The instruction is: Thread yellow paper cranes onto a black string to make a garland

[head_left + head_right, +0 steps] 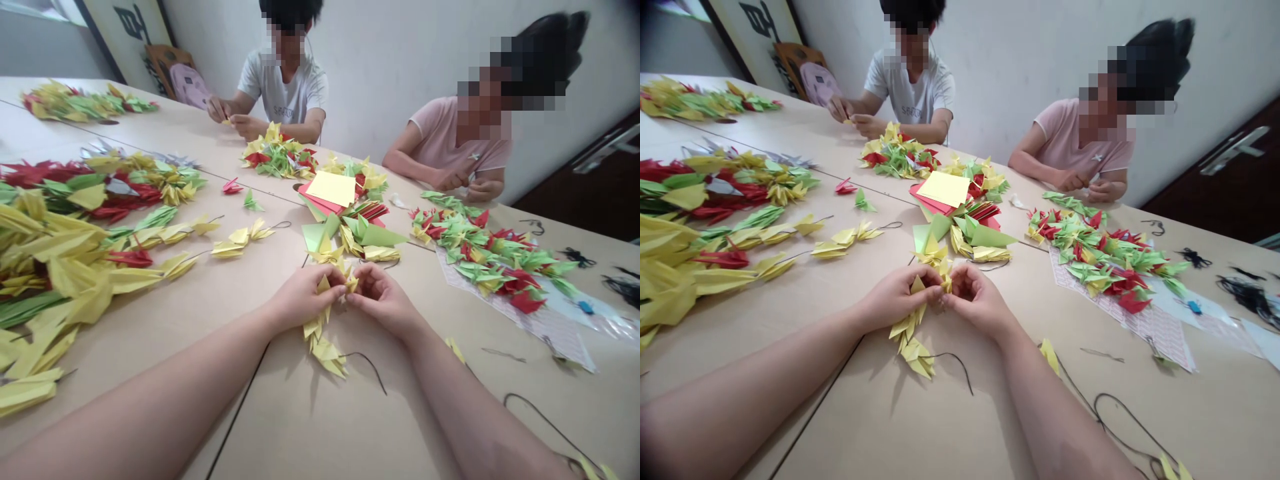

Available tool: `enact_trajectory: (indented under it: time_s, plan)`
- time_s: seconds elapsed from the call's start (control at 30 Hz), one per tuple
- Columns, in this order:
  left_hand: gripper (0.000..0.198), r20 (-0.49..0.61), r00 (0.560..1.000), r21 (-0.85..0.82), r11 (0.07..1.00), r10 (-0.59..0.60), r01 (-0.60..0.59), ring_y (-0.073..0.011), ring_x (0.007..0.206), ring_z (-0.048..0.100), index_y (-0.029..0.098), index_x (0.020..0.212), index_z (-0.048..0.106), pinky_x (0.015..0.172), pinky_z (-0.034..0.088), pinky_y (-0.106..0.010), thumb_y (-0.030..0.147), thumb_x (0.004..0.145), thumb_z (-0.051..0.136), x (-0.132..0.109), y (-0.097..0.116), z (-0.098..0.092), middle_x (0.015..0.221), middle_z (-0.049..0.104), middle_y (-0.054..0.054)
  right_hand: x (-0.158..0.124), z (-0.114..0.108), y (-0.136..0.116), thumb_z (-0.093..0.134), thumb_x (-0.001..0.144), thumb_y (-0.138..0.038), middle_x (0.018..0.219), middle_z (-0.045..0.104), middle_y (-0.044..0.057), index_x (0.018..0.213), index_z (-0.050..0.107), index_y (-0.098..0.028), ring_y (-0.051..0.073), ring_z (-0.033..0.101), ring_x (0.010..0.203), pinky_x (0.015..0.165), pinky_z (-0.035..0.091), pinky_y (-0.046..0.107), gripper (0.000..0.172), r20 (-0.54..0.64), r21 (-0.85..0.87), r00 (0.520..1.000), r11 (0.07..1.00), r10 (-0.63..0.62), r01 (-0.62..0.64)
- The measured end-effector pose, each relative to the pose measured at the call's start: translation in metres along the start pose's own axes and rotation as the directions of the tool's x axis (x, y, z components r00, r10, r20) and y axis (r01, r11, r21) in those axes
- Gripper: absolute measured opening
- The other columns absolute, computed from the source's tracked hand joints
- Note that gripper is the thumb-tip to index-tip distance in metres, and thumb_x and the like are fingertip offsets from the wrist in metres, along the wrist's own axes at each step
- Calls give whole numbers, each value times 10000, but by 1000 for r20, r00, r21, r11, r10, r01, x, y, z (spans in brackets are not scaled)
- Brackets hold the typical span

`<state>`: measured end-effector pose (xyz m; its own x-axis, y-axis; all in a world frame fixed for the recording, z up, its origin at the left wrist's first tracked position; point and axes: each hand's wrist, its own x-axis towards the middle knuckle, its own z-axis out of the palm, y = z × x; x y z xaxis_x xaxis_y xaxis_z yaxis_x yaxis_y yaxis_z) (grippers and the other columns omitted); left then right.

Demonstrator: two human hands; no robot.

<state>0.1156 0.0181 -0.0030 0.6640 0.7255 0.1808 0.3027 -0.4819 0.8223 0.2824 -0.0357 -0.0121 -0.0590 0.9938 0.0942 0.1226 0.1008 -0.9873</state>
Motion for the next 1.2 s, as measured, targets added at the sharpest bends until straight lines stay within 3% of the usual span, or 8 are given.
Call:
enact_trajectory:
  time_s: [0.27, 0.47, 0.63, 0.77, 0.93, 1.03, 1.2]
  plan:
    - [128, -49, 999, 15, 1000, -9, 9, -125, 747, 526, 182, 778, 573, 688, 400, -240, 293, 769, 509, 0, 0, 0, 782, 596, 13, 3, -1, 0, 684, 653, -282, 737, 537, -13, 671, 538, -185, 101, 508, 684, 625, 415, 233, 176, -55, 76, 998, 997, 8, -4]
    - [187, 14, 995, -41, 994, -102, 102, -103, 635, 494, 183, 807, 574, 595, 381, -220, 352, 769, 503, -1, 0, -1, 700, 581, 29, 2, 1, 1, 688, 649, -270, 673, 558, -32, 779, 549, -210, 92, 513, 612, 571, 427, 224, 199, -125, 110, 992, 994, 14, 0]
    - [241, 20, 994, -123, 987, -105, 107, -109, 635, 501, 171, 824, 573, 590, 394, -225, 394, 762, 507, 0, -2, -1, 713, 583, 14, 3, 3, 2, 672, 667, -258, 714, 587, -26, 863, 557, -227, 97, 536, 647, 602, 436, 232, 229, -95, 111, 995, 993, -20, 30]
    - [307, 38, 995, -304, 947, -93, 100, -107, 639, 501, 156, 807, 579, 597, 401, -223, 448, 765, 496, 0, -2, 1, 694, 561, 8, 2, 1, 1, 659, 666, -251, 702, 586, -23, 793, 565, -217, 109, 543, 656, 621, 446, 249, 162, -102, 117, 995, 993, -19, 31]
    - [456, -23, 984, -614, 779, -178, 126, -123, 710, 534, 131, 778, 581, 670, 423, -245, 540, 799, 381, 2, -3, 2, 754, 581, -31, 1, 0, -1, 635, 632, -165, 681, 576, -30, 737, 561, -205, 96, 535, 636, 606, 431, 229, 135, -119, 136, 993, 990, -23, 39]
    - [436, -45, 979, -609, 782, -197, 130, -119, 694, 528, 133, 749, 577, 656, 422, -239, 533, 790, 407, 2, -3, 1, 758, 577, -29, 1, 0, -2, 612, 628, -142, 701, 586, -19, 743, 578, -195, 103, 544, 658, 623, 435, 238, 131, -56, 115, 998, 993, -1, 8]
    - [364, -65, 981, -502, 856, -181, 125, -99, 641, 495, 140, 736, 558, 609, 412, -221, 484, 786, 450, 0, -1, 1, 710, 545, -7, 2, 0, 0, 582, 636, -132, 685, 585, -22, 732, 577, -194, 97, 537, 635, 603, 435, 230, 114, -115, 137, 993, 990, 7, 9]
